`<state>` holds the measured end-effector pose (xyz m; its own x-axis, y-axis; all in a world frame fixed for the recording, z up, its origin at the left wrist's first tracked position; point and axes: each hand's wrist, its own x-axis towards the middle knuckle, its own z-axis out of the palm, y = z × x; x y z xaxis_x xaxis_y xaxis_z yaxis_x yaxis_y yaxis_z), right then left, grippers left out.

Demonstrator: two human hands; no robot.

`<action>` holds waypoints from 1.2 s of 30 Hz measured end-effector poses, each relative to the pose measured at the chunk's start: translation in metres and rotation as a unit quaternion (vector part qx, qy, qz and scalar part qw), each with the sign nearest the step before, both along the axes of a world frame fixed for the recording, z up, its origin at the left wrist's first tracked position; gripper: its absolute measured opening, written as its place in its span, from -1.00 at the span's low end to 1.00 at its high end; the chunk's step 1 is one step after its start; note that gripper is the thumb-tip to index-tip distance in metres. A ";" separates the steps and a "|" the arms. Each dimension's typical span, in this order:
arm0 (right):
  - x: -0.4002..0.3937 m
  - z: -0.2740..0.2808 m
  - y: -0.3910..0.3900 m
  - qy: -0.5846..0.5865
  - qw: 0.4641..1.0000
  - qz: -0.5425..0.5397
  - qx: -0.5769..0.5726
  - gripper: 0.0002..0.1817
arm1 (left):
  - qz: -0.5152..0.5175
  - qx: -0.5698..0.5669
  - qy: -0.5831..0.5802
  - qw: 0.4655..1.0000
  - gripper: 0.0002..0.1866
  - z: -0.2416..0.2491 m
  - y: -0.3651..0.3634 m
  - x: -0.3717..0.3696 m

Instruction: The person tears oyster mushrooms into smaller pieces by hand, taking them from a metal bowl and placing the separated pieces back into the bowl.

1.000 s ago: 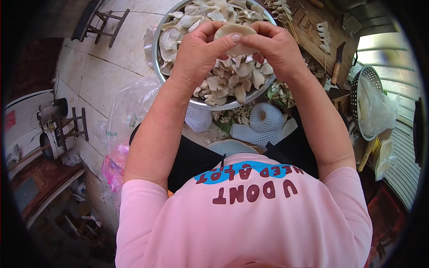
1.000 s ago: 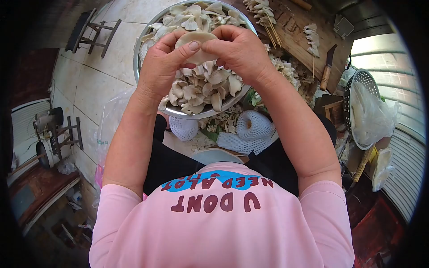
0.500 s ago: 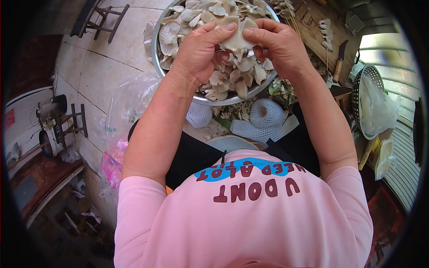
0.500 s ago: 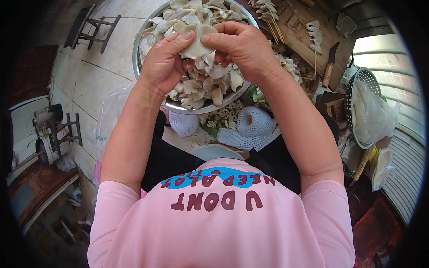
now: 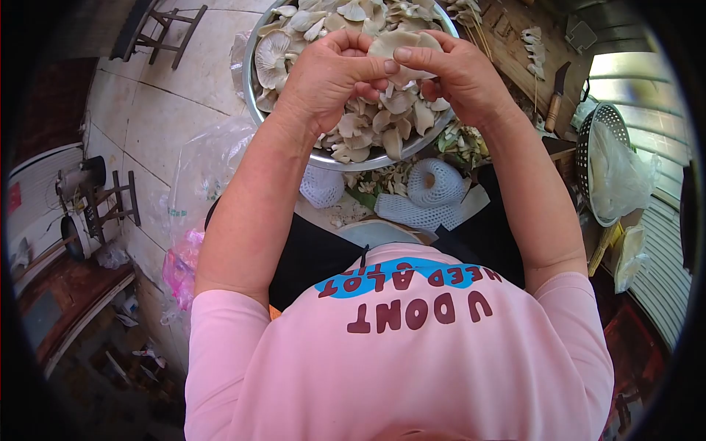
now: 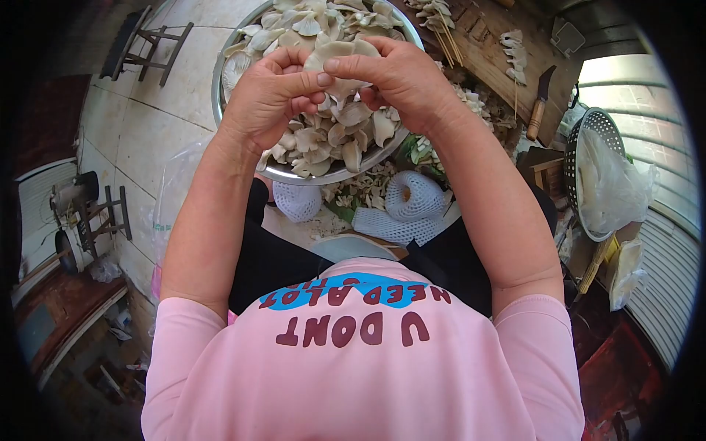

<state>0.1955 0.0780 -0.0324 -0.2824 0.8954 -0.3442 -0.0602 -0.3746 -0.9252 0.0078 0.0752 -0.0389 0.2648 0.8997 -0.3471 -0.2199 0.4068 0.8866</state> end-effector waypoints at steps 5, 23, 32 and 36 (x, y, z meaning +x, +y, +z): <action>0.002 -0.003 -0.001 -0.011 1.000 0.025 -0.004 -0.68 | -0.034 -0.036 -0.028 0.998 -0.83 0.001 -0.001 -0.001; 0.015 -0.019 0.008 -0.068 0.998 -0.008 0.018 -0.66 | 0.125 0.057 0.043 0.990 -0.72 0.001 0.017 -0.029; 0.020 -0.030 0.012 -0.453 0.838 0.018 0.304 -0.45 | 0.017 0.093 0.381 0.920 -0.70 -0.007 0.018 -0.065; 0.017 -0.032 0.008 -0.505 0.783 0.039 0.361 -0.48 | -0.090 0.100 0.508 0.851 -0.72 -0.031 0.011 -0.068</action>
